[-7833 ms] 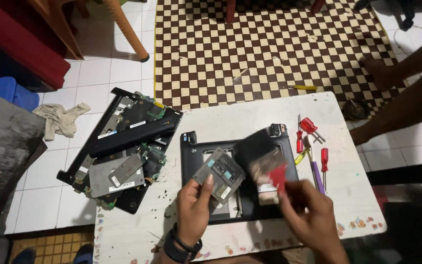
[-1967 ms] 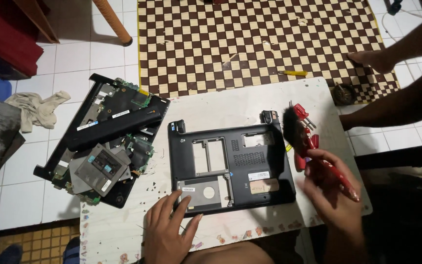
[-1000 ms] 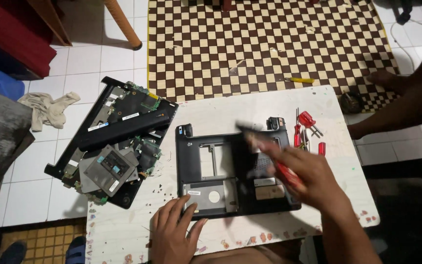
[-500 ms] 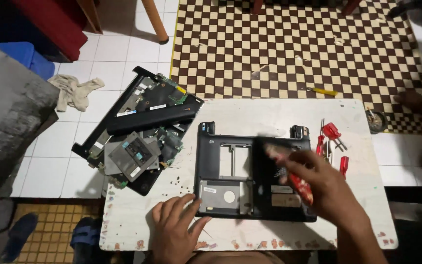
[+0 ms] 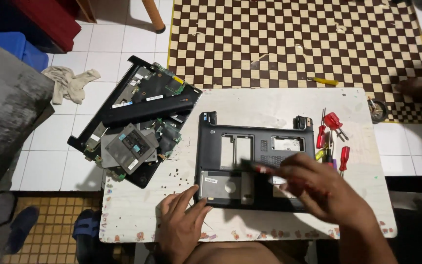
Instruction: Disassembling and cleaning the internal components of a laptop using a screwdriver and a brush.
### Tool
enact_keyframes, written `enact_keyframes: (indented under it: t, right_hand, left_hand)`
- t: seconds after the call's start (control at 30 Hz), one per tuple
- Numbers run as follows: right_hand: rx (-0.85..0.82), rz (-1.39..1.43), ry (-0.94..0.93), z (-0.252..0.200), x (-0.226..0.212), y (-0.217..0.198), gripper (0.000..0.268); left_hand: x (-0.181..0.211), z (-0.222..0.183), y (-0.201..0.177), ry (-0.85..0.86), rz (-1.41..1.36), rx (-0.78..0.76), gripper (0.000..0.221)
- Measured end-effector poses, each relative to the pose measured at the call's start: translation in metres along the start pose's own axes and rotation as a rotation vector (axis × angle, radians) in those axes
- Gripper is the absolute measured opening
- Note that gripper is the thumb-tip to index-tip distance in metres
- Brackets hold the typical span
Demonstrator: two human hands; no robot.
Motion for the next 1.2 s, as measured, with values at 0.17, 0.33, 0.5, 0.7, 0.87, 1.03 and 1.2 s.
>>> enact_keyframes:
  t: [0.17, 0.33, 0.5, 0.7, 0.87, 1.03, 1.2]
  right_hand:
    - [0.002, -0.300, 0.087, 0.019, 0.013, 0.003, 0.065]
    - [-0.081, 0.102, -0.119, 0.039, -0.034, 0.005, 0.017]
    - [-0.075, -0.207, 0.133, 0.054, 0.006, 0.016, 0.058]
    - [0.029, -0.297, -0.087, 0.066, 0.008, 0.014, 0.065]
    - [-0.145, -0.192, 0.024, 0.090, 0.001, 0.024, 0.042]
    - [-0.117, -0.127, -0.079, 0.106, 0.001, 0.020, 0.018]
    - [-0.246, -0.221, 0.041, 0.131, 0.007, 0.037, 0.063]
  left_hand:
    - [-0.004, -0.007, 0.006, -0.040, 0.037, -0.015, 0.025]
    - [-0.002, -0.002, 0.004, -0.043, 0.064, -0.005, 0.024]
    - [-0.007, -0.006, 0.013, -0.081, 0.010, -0.049, 0.023]
    - [-0.007, -0.007, 0.013, -0.062, 0.034, -0.019, 0.023]
    - [-0.012, -0.011, 0.019, -0.087, 0.037, -0.043, 0.021]
    - [-0.005, -0.005, 0.009, -0.023, 0.014, 0.036, 0.022]
    - [-0.005, -0.002, 0.009, -0.060, -0.011, -0.011, 0.023]
Point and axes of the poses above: each hand's wrist, its own z-axis towards the middle knuckle, its own y-axis out of the palm, x = y × z, the point moved 9 cm from there along z, towards the middle knuckle, and after that the axes turned 9 degrees about z, right-handed, at the moved point
